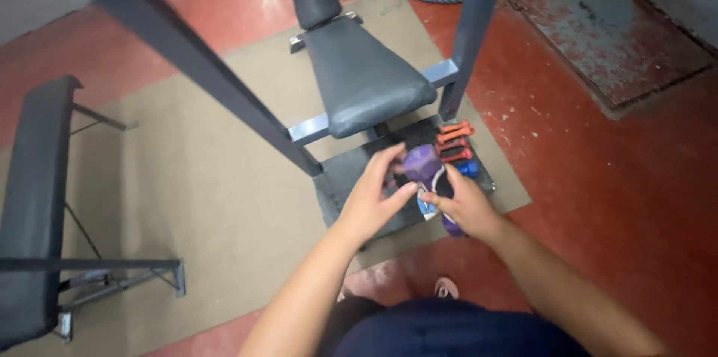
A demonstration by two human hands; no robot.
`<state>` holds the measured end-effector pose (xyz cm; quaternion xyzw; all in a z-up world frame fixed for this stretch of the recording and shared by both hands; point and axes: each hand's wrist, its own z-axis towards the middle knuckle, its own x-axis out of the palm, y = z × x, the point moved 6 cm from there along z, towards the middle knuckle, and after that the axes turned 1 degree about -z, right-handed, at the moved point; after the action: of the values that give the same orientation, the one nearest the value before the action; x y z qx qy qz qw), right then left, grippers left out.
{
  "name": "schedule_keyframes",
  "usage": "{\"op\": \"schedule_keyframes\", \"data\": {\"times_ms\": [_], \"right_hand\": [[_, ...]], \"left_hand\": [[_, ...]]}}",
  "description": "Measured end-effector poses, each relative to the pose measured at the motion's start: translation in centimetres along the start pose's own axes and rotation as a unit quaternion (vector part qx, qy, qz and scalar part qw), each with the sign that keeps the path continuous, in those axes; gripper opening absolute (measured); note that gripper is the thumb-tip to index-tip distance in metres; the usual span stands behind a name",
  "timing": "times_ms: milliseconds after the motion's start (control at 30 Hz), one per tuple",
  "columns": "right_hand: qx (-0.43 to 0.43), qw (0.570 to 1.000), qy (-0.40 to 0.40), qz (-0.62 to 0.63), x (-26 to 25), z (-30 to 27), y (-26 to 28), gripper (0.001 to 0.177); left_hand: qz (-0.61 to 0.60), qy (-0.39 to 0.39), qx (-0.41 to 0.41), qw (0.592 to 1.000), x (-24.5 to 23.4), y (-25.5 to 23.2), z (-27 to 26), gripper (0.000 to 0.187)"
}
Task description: Wiping down small colorful dumbbells with a cloth in a gym setting.
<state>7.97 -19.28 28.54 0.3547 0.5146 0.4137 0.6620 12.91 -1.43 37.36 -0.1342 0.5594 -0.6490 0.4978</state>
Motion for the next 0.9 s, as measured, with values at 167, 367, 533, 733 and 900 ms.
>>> {"op": "schedule_keyframes", "data": {"times_ms": [167,367,533,733,900], "right_hand": [[0.043,0.967,0.102,-0.23,3.1,4.7,5.1,0.061],[-0.06,0.993,-0.005,-0.105,6.9,14.5,7.1,0.046],[-0.099,0.988,-0.068,0.094,8.7,22.4,5.6,0.052],[0.029,0.996,-0.068,-0.051,10.6,25.5,-7.5,0.044],[-0.024,0.999,0.019,-0.038,8.3,23.9,-8.2,0.036]], "left_hand": [[0.103,0.013,0.089,0.991,-4.0,-0.9,2.5,0.061],[0.183,0.022,0.123,0.975,-11.6,-0.3,9.1,0.046],[0.123,0.035,0.205,0.97,-16.2,1.3,15.9,0.065],[0.158,0.006,0.159,0.975,-13.8,10.5,18.7,0.067],[0.14,-0.027,0.086,0.986,-12.6,10.8,17.8,0.071]]}}
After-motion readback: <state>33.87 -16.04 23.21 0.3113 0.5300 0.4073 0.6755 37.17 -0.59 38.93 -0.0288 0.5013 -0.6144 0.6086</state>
